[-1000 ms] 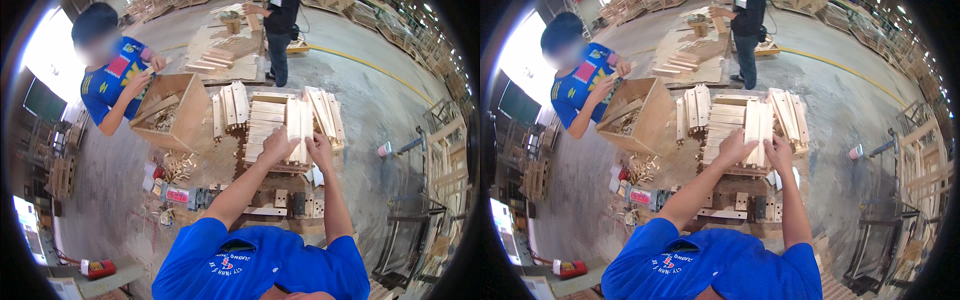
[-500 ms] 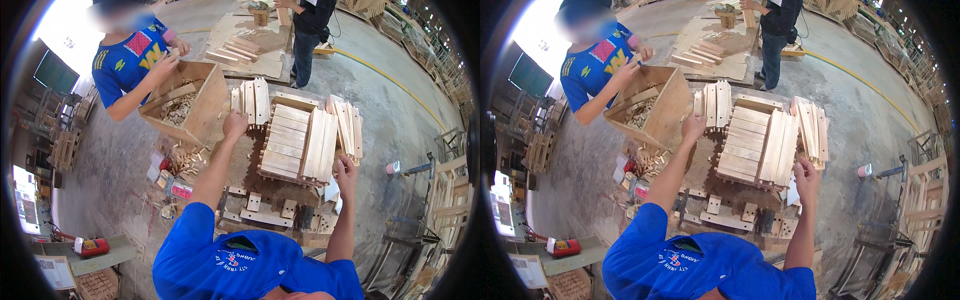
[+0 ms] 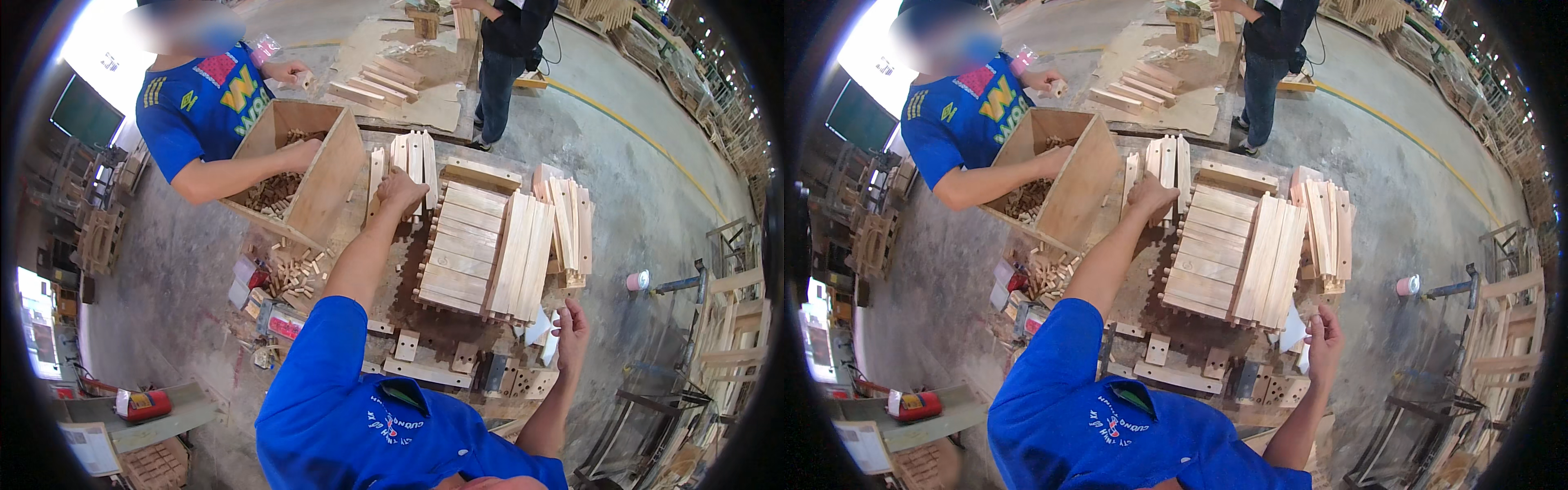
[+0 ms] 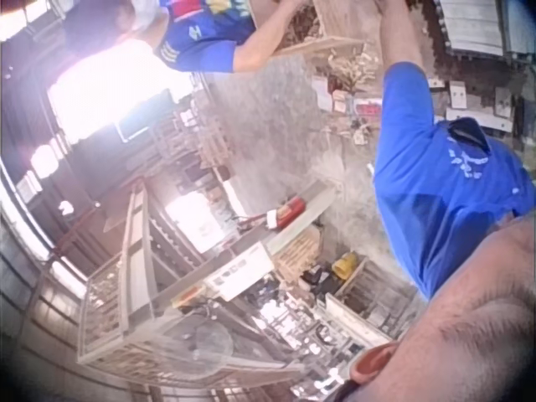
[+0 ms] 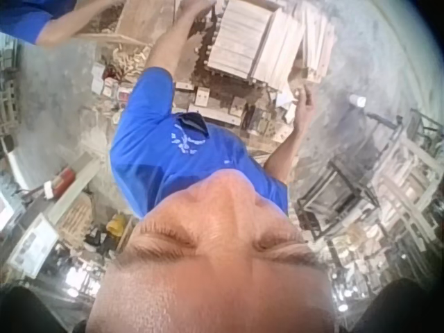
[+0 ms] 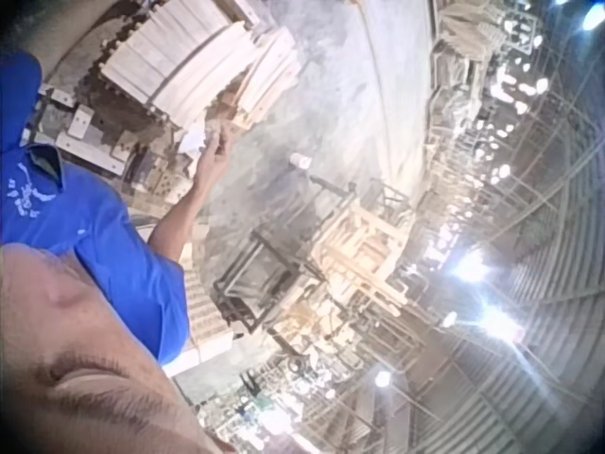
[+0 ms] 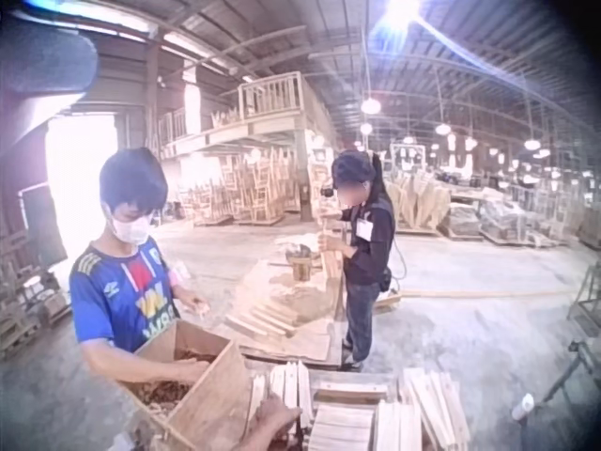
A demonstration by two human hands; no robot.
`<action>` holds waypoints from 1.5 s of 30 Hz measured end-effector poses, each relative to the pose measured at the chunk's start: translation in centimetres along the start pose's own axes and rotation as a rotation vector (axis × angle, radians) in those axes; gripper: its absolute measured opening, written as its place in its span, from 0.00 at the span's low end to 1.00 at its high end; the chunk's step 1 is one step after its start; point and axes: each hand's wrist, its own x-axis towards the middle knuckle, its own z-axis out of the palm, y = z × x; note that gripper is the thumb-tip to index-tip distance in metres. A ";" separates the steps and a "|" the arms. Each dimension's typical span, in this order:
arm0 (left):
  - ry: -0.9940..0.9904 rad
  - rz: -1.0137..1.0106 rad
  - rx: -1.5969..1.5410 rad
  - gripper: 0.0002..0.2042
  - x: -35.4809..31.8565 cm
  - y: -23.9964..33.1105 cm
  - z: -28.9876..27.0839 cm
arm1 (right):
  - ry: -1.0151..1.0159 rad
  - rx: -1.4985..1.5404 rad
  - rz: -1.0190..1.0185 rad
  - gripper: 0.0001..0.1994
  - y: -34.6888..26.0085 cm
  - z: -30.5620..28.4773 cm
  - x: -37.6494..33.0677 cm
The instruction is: The person assembles small wooden components by inserting dowels into pre-drilled holes and joining pieces together. They handle multiple parts, align them, and place the assembled units into a wooden box.
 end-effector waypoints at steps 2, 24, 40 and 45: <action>0.024 0.033 0.092 0.53 -0.4 -0.3 0.3 | 0.010 -0.020 0.022 0.20 0.3 -0.3 -0.5; -0.441 0.248 -1.156 0.21 -14.3 -15.5 -1.5 | -0.218 0.249 -0.231 0.17 -7.9 2.4 -9.8; -0.191 0.708 -1.200 0.23 -34.3 -12.6 1.8 | -0.595 0.570 -0.071 0.22 -6.5 17.2 -15.2; -0.420 0.661 -1.397 0.20 -33.9 -11.5 4.0 | -0.403 0.427 -0.289 0.24 -5.0 17.9 -16.1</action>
